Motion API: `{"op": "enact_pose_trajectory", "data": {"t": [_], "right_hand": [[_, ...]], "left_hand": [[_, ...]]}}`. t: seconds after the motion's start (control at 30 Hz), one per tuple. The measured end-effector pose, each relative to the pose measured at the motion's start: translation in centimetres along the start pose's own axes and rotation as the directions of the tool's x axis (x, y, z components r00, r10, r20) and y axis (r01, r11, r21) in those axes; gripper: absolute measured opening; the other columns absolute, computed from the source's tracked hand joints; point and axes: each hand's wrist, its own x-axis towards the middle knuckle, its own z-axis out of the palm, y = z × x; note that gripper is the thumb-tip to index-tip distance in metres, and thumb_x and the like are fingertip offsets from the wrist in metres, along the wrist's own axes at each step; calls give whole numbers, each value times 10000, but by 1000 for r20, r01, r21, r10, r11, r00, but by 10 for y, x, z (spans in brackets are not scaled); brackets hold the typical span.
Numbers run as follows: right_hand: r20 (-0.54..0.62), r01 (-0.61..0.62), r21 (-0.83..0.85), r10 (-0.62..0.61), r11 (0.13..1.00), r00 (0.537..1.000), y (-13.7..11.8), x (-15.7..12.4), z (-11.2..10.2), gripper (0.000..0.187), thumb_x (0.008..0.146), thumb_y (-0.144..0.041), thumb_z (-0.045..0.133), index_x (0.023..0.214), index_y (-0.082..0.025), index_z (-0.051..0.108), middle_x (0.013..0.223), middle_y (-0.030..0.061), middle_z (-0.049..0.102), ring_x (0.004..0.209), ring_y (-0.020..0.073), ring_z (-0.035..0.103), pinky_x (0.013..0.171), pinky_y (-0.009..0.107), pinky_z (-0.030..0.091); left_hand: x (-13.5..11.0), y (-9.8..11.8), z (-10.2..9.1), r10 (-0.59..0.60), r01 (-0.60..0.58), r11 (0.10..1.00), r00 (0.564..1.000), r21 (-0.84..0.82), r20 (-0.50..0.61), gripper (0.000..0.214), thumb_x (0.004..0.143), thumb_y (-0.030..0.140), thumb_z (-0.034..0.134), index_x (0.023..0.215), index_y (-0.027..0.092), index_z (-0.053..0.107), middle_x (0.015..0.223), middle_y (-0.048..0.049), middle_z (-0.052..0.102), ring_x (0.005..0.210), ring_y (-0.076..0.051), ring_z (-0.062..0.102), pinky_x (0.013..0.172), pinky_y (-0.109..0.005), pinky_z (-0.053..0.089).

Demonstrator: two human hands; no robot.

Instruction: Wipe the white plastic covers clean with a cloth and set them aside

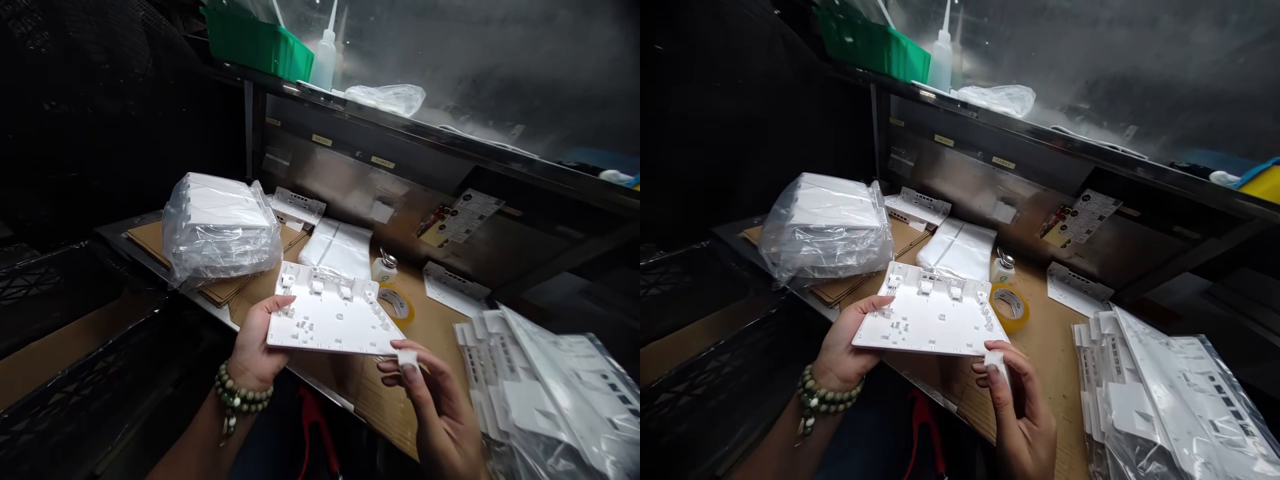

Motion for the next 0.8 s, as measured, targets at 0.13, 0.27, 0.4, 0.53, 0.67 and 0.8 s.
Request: {"op": "enact_pose_trajectory", "data": {"t": [0.13,0.27,0.4,0.53,0.67,0.8], "right_hand": [[-154,32,20,-28,999,988,-3,8,6,176,975,-303,640,1137,-234,652,1317,133,679,894,218,759,646,330,650],[-171,270,-191,-303,944,937,-5,16,11,237,935,-198,681,1166,-246,654,1303,111,648,1227,267,635,973,450,566],[-117,414,-258,-454,873,883,-11,24,11,382,917,-73,642,1248,-263,642,1267,106,633,1202,275,626,978,497,549],[-82,460,-247,-491,853,867,-17,28,11,440,905,-31,634,1277,-266,627,1275,110,625,1208,278,619,981,513,551],[-77,450,-258,-483,855,872,-18,29,11,433,908,-44,628,1272,-278,621,1269,106,623,1204,278,622,978,516,563],[-69,456,-252,-485,854,872,-17,28,9,446,899,-26,633,1276,-264,619,1272,110,623,1208,280,624,986,513,561]], "left_hand": [[0,7,-3,-76,77,996,996,-33,37,709,861,48,458,1552,-2,306,1291,-253,704,1117,-394,722,1006,-587,583],[-2,13,-9,-218,229,965,972,-130,90,776,869,29,420,1599,4,159,1384,-269,642,1175,-372,695,929,-487,643],[-5,17,-12,-317,347,919,932,-185,174,808,907,92,405,1615,15,23,1467,-306,549,1201,-397,666,804,-423,682],[-9,18,-11,-305,339,921,934,-191,187,771,925,105,368,1604,-22,25,1477,-359,496,1198,-444,645,799,-488,674],[-8,19,-16,-296,324,931,940,-170,172,769,936,110,376,1606,-13,19,1458,-363,513,1207,-443,634,831,-492,664],[-6,19,-21,-299,339,927,926,-158,230,772,963,101,404,1623,46,7,1480,-300,522,1267,-404,591,931,-452,628]]}}
